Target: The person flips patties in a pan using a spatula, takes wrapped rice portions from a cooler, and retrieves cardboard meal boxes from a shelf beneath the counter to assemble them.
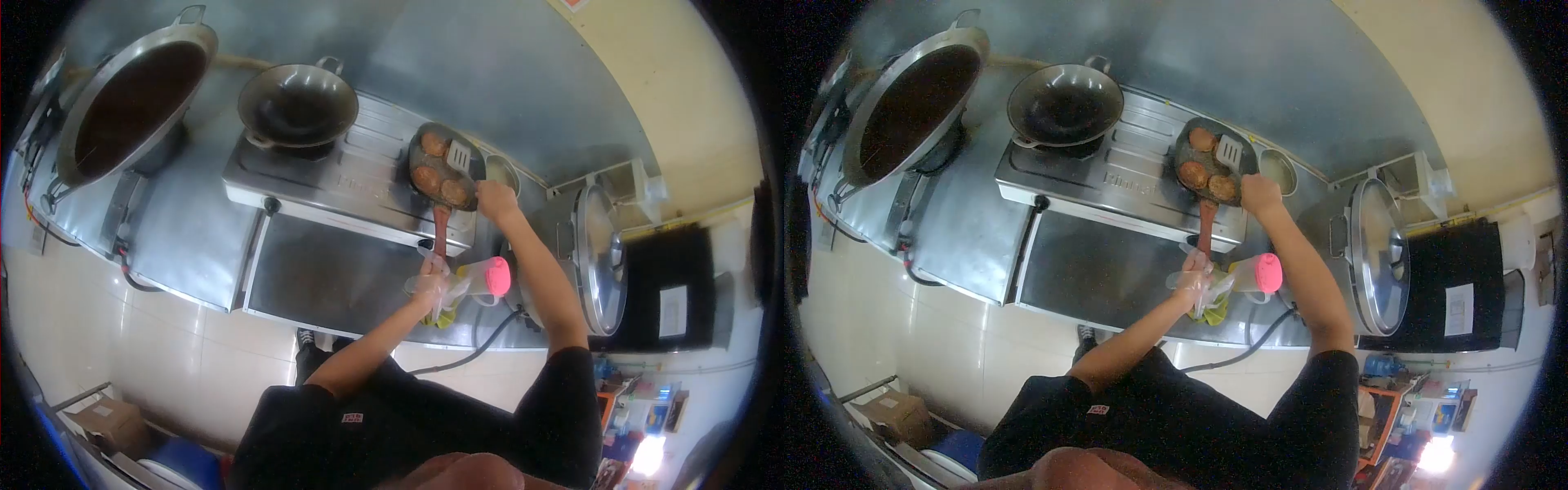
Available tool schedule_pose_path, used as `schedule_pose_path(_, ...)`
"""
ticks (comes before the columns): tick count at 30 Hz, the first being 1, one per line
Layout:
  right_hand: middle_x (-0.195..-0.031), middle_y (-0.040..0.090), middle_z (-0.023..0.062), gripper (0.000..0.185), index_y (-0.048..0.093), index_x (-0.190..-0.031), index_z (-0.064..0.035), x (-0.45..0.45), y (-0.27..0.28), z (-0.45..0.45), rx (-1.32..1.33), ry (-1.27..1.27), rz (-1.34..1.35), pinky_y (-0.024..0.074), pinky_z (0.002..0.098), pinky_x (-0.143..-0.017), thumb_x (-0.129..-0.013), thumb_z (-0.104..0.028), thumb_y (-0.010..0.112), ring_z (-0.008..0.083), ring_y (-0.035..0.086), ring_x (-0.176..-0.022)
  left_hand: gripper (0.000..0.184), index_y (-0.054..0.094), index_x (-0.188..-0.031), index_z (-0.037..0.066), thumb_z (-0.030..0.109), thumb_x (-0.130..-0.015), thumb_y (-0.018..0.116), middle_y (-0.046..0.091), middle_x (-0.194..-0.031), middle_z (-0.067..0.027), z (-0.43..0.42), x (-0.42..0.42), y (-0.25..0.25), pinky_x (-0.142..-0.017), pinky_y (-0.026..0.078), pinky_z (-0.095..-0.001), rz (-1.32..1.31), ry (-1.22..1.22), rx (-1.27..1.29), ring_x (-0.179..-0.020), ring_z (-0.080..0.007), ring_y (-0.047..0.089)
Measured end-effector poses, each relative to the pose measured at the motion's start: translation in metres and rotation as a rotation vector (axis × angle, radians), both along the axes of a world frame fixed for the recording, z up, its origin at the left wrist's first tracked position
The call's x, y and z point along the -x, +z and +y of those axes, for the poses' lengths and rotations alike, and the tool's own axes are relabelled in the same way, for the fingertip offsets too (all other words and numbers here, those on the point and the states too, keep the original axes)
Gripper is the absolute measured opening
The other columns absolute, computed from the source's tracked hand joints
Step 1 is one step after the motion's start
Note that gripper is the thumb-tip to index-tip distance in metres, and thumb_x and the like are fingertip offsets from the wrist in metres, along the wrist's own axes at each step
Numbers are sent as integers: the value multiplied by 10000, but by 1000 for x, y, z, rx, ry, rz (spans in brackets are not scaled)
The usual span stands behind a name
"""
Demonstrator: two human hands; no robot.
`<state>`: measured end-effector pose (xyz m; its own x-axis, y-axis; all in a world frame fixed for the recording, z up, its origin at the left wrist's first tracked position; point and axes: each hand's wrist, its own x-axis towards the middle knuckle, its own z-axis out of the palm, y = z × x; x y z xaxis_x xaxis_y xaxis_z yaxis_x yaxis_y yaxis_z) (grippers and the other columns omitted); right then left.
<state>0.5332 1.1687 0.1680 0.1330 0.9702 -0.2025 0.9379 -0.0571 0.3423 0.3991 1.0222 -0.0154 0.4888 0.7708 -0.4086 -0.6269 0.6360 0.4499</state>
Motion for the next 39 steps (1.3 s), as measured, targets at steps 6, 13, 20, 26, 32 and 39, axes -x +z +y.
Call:
schedule_pose_path(6, -940, 681, 172, 190, 671, -1015, -146, 13, 59, -15, 87, 9, -39, 532, 475, -773, -902, -243, 552, 357, 663, -909, 205, 498, -920, 177, 372, -982, 518, 460, -769, 55, 1, 0, 16, -548, 378, -230, 4, 51, 47, -649, -60, 446)
schedule_pose_path(13, -969, 687, 160, 223, 683, -1069, -193, 30, 38, 35, -17, 68, -106, 537, 471, -775, -897, -251, 554, 360, 664, -910, 201, 508, -1075, 193, 376, -997, 482, 465, -695, 31, 4, -5, 6, -424, 349, -275, -4, 17, 12, -514, -90, 449)
schedule_pose_path(20, -982, 689, 152, 253, 677, -1090, -154, 51, 79, 1, 34, 122, -48, 534, 479, -775, -885, -239, 556, 345, 668, -904, 222, 512, -1020, 158, 378, -987, 507, 483, -776, 31, 6, 11, 24, -520, 391, -253, 42, -33, 42, -611, -90, 460)
schedule_pose_path(26, -951, 694, 156, 192, 683, -996, -164, 54, 75, -64, 48, -6, -41, 548, 464, -749, -845, -195, 569, 351, 680, -893, 240, 535, -1045, 154, 382, -970, 543, 503, -808, 23, 13, 2, 10, -566, 420, -252, -95, 0, 16, -660, -99, 480)
schedule_pose_path(32, -945, 690, 140, 213, 677, -1054, -185, 23, 23, -39, 33, -87, -28, 537, 480, -768, -889, -237, 553, 351, 668, -900, 168, 512, -1054, 182, 339, -994, 502, 497, -788, 33, 18, 7, 21, -524, 393, -258, -14, -65, 98, -626, -92, 465)
schedule_pose_path(39, -937, 690, 130, 257, 668, -1128, -267, 37, 79, -39, -12, -50, -15, 536, 465, -746, -891, -263, 568, 341, 670, -890, 154, 494, -1053, 193, 338, -1001, 491, 476, -757, 43, 17, -1, 4, -491, 371, -261, -53, -38, 20, -600, -84, 447)
